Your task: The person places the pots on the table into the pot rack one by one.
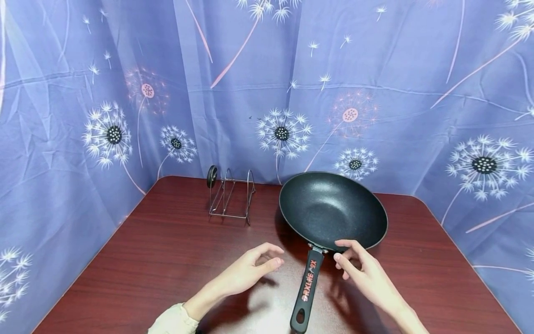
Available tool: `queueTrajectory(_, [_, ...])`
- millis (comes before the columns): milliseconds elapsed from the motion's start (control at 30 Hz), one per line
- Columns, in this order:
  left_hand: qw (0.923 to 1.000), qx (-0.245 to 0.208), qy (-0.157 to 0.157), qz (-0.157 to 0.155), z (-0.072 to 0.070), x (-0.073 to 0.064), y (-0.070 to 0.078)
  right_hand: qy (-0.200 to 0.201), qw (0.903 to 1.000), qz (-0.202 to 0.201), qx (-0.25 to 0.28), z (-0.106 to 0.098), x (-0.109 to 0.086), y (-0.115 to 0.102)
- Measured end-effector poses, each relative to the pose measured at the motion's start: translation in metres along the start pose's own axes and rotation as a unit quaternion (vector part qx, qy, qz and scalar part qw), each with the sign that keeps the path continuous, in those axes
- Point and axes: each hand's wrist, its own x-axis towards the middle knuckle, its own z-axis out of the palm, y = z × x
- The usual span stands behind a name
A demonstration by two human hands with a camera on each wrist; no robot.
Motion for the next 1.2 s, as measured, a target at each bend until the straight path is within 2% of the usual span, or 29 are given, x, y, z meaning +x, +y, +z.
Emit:
queueTrajectory(333, [0.9972, -0.059, -0.039, 0.023, 0.031, -0.009, 0.003, -0.049, 0.9974, -0.014, 0.05, 0.012, 0.0, -0.002])
queueTrajectory(567, [0.994, -0.087, -0.06, 0.027, 0.04, -0.013, 0.007, -0.078, 0.9946, -0.004, 0.069, 0.015, 0.002, -0.004])
queueTrajectory(800, [0.9814, -0.169, -0.091, -0.009, 0.044, -0.015, 0.01, -0.113, 0.9872, -0.013, 0.111, 0.02, 0.004, -0.005])
queueTrajectory(1033, [0.9734, -0.203, -0.105, -0.023, 0.05, -0.018, 0.014, -0.134, 0.981, -0.017, 0.14, 0.027, 0.006, -0.008])
queueTrajectory(1100, [0.9672, -0.228, -0.107, -0.035, 0.052, -0.018, 0.015, -0.133, 0.9803, -0.006, 0.146, 0.029, 0.005, -0.009])
queueTrajectory(1200, [0.9508, -0.283, -0.112, -0.059, 0.055, -0.017, 0.015, -0.138, 0.977, -0.007, 0.162, 0.032, 0.005, -0.008])
